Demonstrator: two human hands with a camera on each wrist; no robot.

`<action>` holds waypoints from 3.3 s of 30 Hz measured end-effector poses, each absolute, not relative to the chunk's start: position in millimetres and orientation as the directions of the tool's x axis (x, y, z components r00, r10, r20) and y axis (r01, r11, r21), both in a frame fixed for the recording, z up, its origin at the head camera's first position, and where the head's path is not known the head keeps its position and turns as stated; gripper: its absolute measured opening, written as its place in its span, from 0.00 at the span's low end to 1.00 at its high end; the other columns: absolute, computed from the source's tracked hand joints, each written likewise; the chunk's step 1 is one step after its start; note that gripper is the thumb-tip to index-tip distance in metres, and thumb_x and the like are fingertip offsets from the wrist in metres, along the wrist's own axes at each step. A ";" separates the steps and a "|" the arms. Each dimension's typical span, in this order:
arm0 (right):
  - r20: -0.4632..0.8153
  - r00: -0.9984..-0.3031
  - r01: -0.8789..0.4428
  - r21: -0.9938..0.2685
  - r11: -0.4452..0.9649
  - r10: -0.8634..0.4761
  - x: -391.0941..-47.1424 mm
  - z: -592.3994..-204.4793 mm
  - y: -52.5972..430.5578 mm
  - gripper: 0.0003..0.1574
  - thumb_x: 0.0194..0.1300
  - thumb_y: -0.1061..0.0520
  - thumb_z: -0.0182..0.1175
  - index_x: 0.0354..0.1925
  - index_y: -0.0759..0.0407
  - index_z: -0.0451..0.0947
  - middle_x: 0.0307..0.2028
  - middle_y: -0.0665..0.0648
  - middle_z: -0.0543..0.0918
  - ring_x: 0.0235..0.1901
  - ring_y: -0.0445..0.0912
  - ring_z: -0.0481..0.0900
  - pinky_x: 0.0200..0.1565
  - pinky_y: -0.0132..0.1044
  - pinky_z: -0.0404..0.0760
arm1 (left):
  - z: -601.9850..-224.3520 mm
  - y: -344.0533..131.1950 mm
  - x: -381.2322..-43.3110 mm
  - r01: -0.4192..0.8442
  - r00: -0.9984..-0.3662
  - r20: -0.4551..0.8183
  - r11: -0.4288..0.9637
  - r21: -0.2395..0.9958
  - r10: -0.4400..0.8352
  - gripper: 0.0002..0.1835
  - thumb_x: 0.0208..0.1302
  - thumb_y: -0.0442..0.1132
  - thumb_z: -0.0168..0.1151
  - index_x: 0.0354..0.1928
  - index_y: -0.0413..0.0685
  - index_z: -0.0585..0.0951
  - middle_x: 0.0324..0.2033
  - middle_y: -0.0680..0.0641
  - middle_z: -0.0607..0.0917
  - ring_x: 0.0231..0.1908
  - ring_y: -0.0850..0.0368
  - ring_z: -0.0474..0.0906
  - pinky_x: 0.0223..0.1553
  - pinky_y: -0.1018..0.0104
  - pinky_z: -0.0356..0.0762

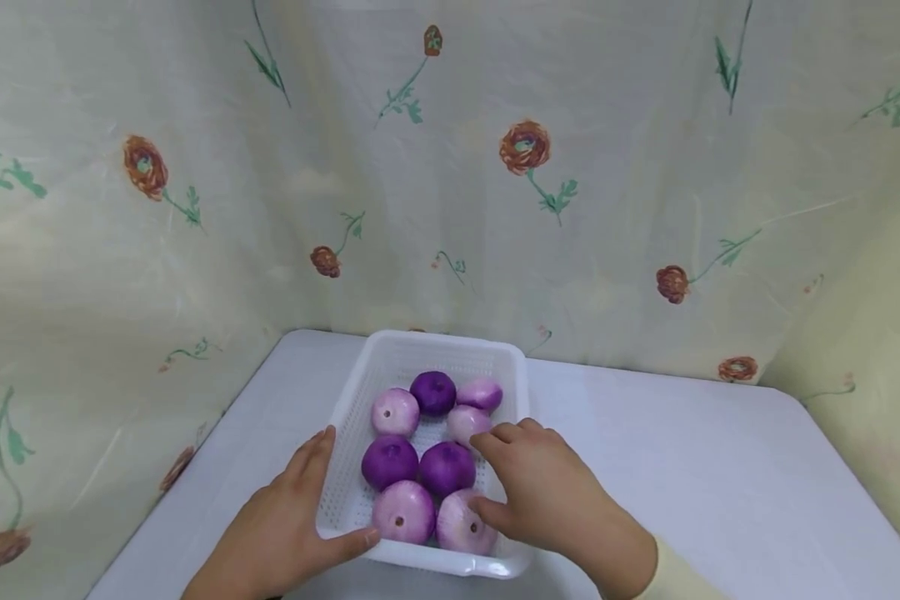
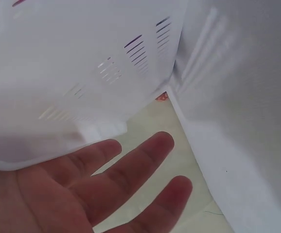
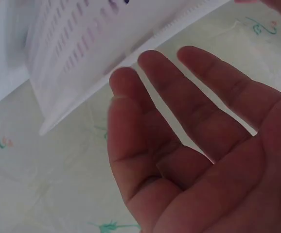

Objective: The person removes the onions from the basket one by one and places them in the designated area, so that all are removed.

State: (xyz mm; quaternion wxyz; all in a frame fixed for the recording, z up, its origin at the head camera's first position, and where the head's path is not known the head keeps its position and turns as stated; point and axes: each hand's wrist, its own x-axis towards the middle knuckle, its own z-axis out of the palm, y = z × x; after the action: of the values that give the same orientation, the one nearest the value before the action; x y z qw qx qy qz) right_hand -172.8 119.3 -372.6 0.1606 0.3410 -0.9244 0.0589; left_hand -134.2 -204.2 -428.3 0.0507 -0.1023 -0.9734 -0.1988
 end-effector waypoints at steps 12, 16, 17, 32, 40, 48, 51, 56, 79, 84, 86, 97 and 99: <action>0.215 -0.780 -0.604 -0.009 0.797 -0.588 -177.9 -386.5 104.0 0.30 0.49 0.28 0.76 0.29 0.46 0.75 0.21 0.43 0.72 0.22 0.46 0.73 0.29 0.47 0.68 | -423.6 -199.8 -133.7 0.128 -0.990 -0.001 0.896 0.425 0.142 0.77 0.43 0.90 0.60 0.86 0.50 0.48 0.76 0.44 0.67 0.56 0.45 0.82 0.50 0.39 0.85; 0.201 -0.807 -0.574 -0.047 0.818 -0.555 -176.8 -387.8 101.0 0.33 0.46 0.23 0.75 0.23 0.42 0.71 0.18 0.41 0.69 0.20 0.43 0.69 0.31 0.46 0.62 | -426.0 -199.1 -134.7 0.135 -0.990 0.012 0.891 0.433 0.144 0.76 0.44 0.89 0.61 0.86 0.51 0.48 0.76 0.45 0.67 0.58 0.45 0.81 0.52 0.41 0.84; 0.192 -0.815 -0.564 -0.050 0.824 -0.547 -176.4 -387.8 100.2 0.34 0.45 0.22 0.75 0.22 0.42 0.70 0.18 0.41 0.69 0.20 0.43 0.68 0.31 0.46 0.62 | -426.3 -199.1 -134.7 0.135 -0.989 0.012 0.891 0.433 0.145 0.76 0.44 0.89 0.61 0.86 0.51 0.48 0.76 0.45 0.67 0.58 0.45 0.81 0.52 0.41 0.84; 0.178 -0.830 -0.521 0.092 0.849 -0.529 -172.8 -394.1 89.2 0.38 0.37 0.14 0.70 0.18 0.40 0.72 0.16 0.46 0.69 0.24 0.48 0.68 0.36 0.54 0.62 | -424.5 -196.8 -134.3 0.106 -0.992 -0.015 0.887 0.450 0.126 0.77 0.43 0.90 0.61 0.86 0.48 0.50 0.74 0.43 0.69 0.55 0.46 0.81 0.51 0.39 0.84; 0.170 -0.824 -0.523 0.137 0.841 -0.540 -173.6 -393.7 88.4 0.35 0.35 0.17 0.72 0.17 0.41 0.74 0.18 0.48 0.72 0.24 0.49 0.67 0.36 0.55 0.63 | -420.9 -195.2 -135.3 0.101 -0.992 -0.024 0.889 0.447 0.125 0.77 0.42 0.91 0.60 0.85 0.47 0.51 0.73 0.41 0.70 0.63 0.44 0.76 0.53 0.35 0.83; 0.162 -0.824 -0.530 0.115 0.840 -0.542 -174.4 -392.9 90.2 0.33 0.36 0.19 0.73 0.18 0.40 0.74 0.18 0.48 0.74 0.24 0.49 0.67 0.36 0.54 0.62 | -419.8 -195.6 -136.5 0.113 -0.991 -0.016 0.884 0.454 0.135 0.77 0.43 0.89 0.61 0.85 0.46 0.51 0.72 0.41 0.71 0.61 0.44 0.77 0.52 0.35 0.83; 0.163 -0.825 -0.530 0.111 0.841 -0.541 -175.3 -392.3 90.7 0.32 0.37 0.20 0.73 0.19 0.40 0.74 0.18 0.48 0.74 0.24 0.49 0.67 0.36 0.54 0.62 | -418.9 -195.5 -137.2 0.106 -0.991 -0.024 0.885 0.453 0.131 0.77 0.43 0.90 0.61 0.85 0.46 0.51 0.72 0.41 0.71 0.61 0.44 0.76 0.52 0.34 0.83; 0.173 -0.820 -0.534 0.112 0.838 -0.546 -177.3 -393.2 91.4 0.31 0.39 0.21 0.72 0.17 0.41 0.74 0.18 0.48 0.74 0.23 0.49 0.67 0.35 0.55 0.62 | -417.5 -196.0 -137.8 0.096 -0.991 -0.036 0.886 0.455 0.126 0.77 0.43 0.90 0.61 0.85 0.47 0.50 0.72 0.40 0.70 0.62 0.44 0.76 0.53 0.34 0.82; 0.342 -0.773 -0.577 -0.032 0.816 -0.534 -175.9 -387.6 106.6 0.26 0.43 0.25 0.72 0.29 0.37 0.75 0.22 0.37 0.76 0.24 0.44 0.75 0.36 0.52 0.67 | -419.4 -201.9 -139.0 0.101 -0.991 -0.027 0.868 0.486 0.131 0.78 0.43 0.88 0.64 0.86 0.47 0.48 0.73 0.40 0.70 0.60 0.45 0.77 0.56 0.38 0.82; 0.404 -0.772 -0.575 -0.111 0.811 -0.491 -177.6 -385.3 112.8 0.27 0.43 0.26 0.74 0.38 0.36 0.82 0.29 0.32 0.80 0.27 0.40 0.76 0.39 0.50 0.67 | -421.9 -203.6 -139.2 0.107 -0.991 -0.014 0.865 0.491 0.130 0.78 0.43 0.88 0.65 0.85 0.47 0.48 0.73 0.40 0.70 0.58 0.46 0.78 0.55 0.39 0.83; 0.432 -0.773 -0.570 -0.153 0.807 -0.464 -178.5 -384.5 116.5 0.29 0.43 0.27 0.75 0.41 0.36 0.84 0.32 0.31 0.82 0.30 0.38 0.78 0.40 0.48 0.68 | -422.8 -203.9 -139.7 0.108 -0.991 -0.011 0.863 0.493 0.130 0.78 0.43 0.87 0.66 0.85 0.47 0.48 0.73 0.40 0.70 0.58 0.46 0.79 0.55 0.39 0.82; 0.581 -0.750 -0.589 -0.366 0.721 -0.317 -186.3 -385.5 147.5 0.39 0.47 0.41 0.80 0.57 0.52 0.84 0.45 0.38 0.85 0.36 0.34 0.79 0.38 0.35 0.82 | -421.3 -200.4 -141.4 0.043 -0.991 -0.089 0.859 0.510 0.102 0.79 0.41 0.87 0.67 0.86 0.49 0.46 0.74 0.39 0.68 0.59 0.43 0.79 0.55 0.34 0.81; 0.605 -0.743 -0.585 -0.379 0.717 -0.286 -188.9 -383.9 154.8 0.40 0.48 0.42 0.80 0.59 0.54 0.83 0.45 0.41 0.86 0.36 0.36 0.81 0.38 0.36 0.83 | -421.6 -200.3 -141.2 0.046 -0.991 -0.086 0.856 0.515 0.105 0.80 0.40 0.87 0.68 0.86 0.48 0.46 0.75 0.39 0.67 0.60 0.43 0.78 0.56 0.34 0.80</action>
State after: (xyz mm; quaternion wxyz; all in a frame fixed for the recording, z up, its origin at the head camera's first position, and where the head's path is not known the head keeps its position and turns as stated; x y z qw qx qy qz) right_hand -188.9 154.8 -383.9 0.2614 0.2450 -0.8890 0.2853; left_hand -141.2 -200.3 -421.6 -0.0554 -0.0392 -0.9618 -0.2652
